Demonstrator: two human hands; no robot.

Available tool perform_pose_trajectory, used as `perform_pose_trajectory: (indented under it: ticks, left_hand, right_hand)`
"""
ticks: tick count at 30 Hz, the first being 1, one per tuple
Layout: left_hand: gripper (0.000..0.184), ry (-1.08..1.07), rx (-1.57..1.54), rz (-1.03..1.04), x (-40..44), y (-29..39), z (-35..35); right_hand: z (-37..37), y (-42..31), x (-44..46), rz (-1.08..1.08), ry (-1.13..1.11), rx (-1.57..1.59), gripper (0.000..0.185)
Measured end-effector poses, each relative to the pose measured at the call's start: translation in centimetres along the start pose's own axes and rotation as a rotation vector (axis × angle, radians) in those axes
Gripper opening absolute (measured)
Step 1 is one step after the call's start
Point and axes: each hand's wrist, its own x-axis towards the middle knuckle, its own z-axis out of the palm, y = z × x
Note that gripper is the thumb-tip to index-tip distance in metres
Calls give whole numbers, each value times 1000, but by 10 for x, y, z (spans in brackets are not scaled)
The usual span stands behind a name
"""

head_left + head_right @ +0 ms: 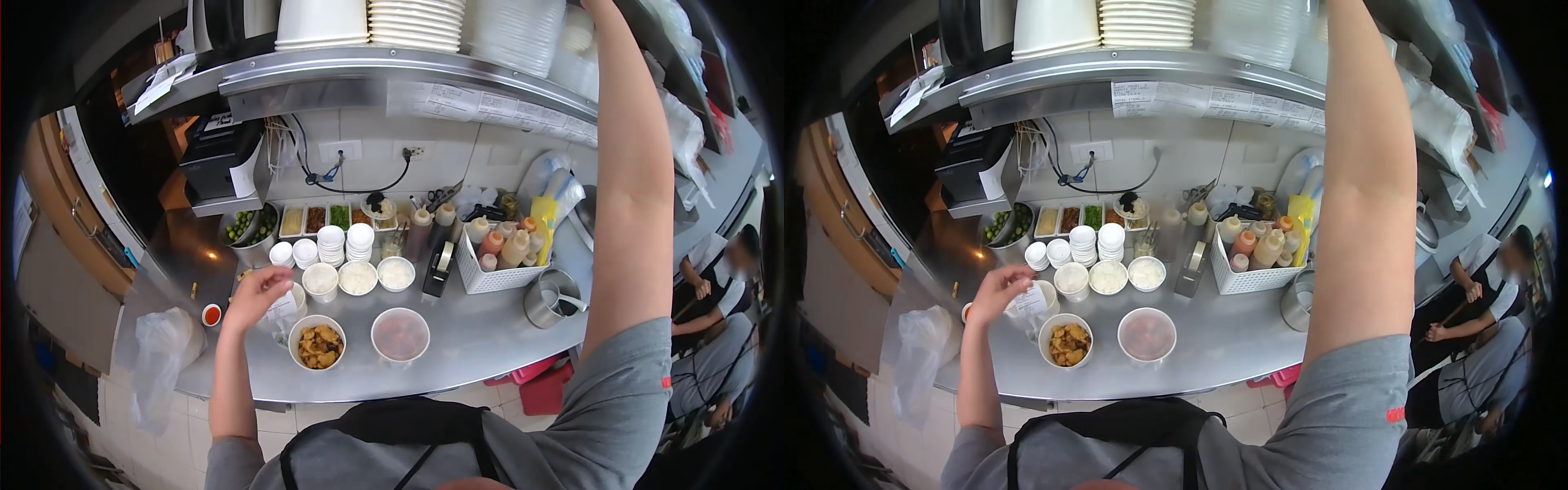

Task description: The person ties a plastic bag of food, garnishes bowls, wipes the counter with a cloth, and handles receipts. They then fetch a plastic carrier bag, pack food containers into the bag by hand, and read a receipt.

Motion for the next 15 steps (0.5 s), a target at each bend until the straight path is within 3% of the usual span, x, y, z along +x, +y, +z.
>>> perform_pose_trajectory:
  ticks: [4, 8, 10, 12, 14, 15]
  left_hand:
    - [24, 27, 66, 175, 29, 62, 9]
    - [23, 18, 208, 391, 48, 116, 27]
    - [22, 18, 232, 402, 53, 138, 33]
    - [21, 49, 269, 555, 59, 153, 37]
    - [20, 66, 275, 570, 60, 160, 38]
    - [19, 66, 272, 570, 60, 162, 38]
  right_hand:
    - [11, 24, 27, -67, 95, -80, 15]
    - [7, -14, -3, -14, 268, 10, 11]
    - [12, -28, -14, -279, 382, -223, 7]
    - [13, -40, -23, -299, 326, -262, 4]
    - [12, -50, -36, -570, 307, -249, 6]
    - [10, -54, -42, -548, 247, -341, 9]
